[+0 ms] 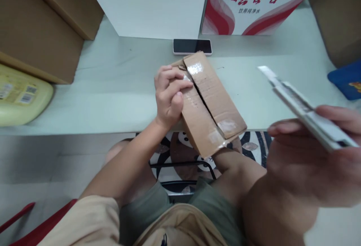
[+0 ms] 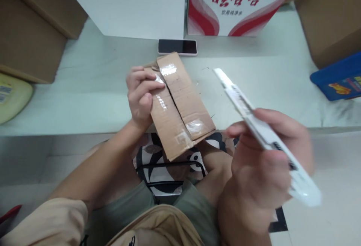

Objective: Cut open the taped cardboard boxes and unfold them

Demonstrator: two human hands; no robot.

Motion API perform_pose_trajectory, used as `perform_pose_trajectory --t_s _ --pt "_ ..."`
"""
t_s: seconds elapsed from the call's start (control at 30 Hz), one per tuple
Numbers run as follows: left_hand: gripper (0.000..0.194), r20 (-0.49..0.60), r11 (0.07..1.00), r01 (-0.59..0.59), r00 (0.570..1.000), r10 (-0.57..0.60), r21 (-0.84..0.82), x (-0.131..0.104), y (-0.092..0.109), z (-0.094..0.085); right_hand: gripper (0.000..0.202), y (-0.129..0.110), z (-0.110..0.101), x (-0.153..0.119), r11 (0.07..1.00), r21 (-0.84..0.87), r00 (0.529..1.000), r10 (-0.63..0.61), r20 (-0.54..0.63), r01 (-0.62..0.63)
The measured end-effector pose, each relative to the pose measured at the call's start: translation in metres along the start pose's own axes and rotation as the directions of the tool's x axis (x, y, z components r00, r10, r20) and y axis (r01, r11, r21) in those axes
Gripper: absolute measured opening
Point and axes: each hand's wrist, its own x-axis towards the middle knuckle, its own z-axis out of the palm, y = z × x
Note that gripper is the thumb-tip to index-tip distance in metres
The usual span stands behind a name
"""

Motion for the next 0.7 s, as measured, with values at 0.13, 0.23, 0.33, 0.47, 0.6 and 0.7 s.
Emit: perform_pose_trajectory --t_s 0.13,0.23,0.33,0.47,0.6,0.7 --pt "0.040 0.015 0.993 -0.117 0.993 0.118 -0.032 -0.008 0.013 0.004 0.034 -0.012 0.022 -0.012 0.996 0.082 0.999 0.024 -0.039 -0.020" --pt "0.041 0.008 0.987 -0.163 0.987 0.163 -0.005 -0.010 0.016 0.006 0.033 -0.009 0.022 -0.013 0.998 0.005 0.986 0.054 0.155 -0.055" --pt "0.042 0.007 0.984 -0.172 0.985 0.172 0.042 -0.008 0.014 0.004 0.030 0.000 0.024 -0.009 0.994 -0.104 0.972 0.006 0.235 0.019" --pt "0.042 0.001 0.985 -0.161 0.987 0.161 0.057 -0.006 0.009 -0.001 0.018 0.005 0.031 -0.002 0.970 -0.199 0.975 -0.101 0.200 0.141" --pt "0.045 -0.001 0.989 -0.137 0.991 0.137 0.047 -0.004 0.002 -0.005 0.022 0.005 0.029 0.000 0.973 -0.186 0.971 -0.096 0.218 0.138" --pt "0.045 -0.011 0.993 -0.104 0.994 0.105 0.049 -0.005 -0.002 -0.008 0.053 0.008 0.021 0.000 0.983 -0.179 0.944 0.018 0.330 0.043"
